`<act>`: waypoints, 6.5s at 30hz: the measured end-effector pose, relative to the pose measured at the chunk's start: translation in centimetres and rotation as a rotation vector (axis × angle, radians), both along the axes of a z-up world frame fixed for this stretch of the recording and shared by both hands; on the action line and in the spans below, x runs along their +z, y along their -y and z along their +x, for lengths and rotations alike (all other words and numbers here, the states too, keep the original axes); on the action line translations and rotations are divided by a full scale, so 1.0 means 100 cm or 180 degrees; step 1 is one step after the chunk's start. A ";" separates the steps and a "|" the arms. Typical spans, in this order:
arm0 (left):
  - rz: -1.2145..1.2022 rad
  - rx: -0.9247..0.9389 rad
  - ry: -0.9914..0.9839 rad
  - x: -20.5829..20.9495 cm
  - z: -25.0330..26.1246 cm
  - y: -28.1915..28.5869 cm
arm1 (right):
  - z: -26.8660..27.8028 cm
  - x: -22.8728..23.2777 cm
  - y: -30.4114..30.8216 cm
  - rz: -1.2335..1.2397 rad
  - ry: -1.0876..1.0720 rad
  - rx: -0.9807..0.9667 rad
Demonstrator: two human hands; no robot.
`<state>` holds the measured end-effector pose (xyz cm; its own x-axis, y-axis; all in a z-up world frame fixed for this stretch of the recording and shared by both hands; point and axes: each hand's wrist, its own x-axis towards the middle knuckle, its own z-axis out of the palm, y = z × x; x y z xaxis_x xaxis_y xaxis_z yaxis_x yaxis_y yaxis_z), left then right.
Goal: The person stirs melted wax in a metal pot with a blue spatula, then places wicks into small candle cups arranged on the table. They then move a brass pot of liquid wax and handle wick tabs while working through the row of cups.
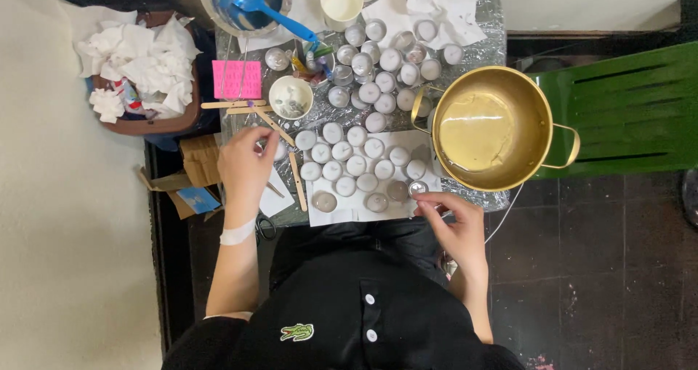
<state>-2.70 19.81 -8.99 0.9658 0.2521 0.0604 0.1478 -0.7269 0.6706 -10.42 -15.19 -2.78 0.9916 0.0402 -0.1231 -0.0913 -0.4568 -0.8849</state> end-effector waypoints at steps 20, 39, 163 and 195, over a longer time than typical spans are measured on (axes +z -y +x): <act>-0.0109 -0.1031 0.0283 0.037 0.008 0.067 | -0.001 0.011 0.022 0.0327 0.0352 -0.0332; -0.2125 -0.1913 -0.0476 -0.024 0.083 0.201 | 0.046 -0.063 0.200 0.0653 0.0802 -0.2200; -0.2373 -0.1999 -0.0816 -0.029 0.105 0.213 | -0.014 -0.128 0.120 -0.0341 0.0533 -0.2382; -0.1815 -0.1940 -0.0458 -0.008 0.105 0.212 | 0.003 -0.121 0.226 0.1123 0.1049 -0.2476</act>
<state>7.83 -1.37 -9.77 0.9312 -0.3608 -0.0519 -0.0483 -0.2631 0.9635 -10.13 -37.75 -14.89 0.7376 -0.6722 0.0637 0.0220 -0.0703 -0.9973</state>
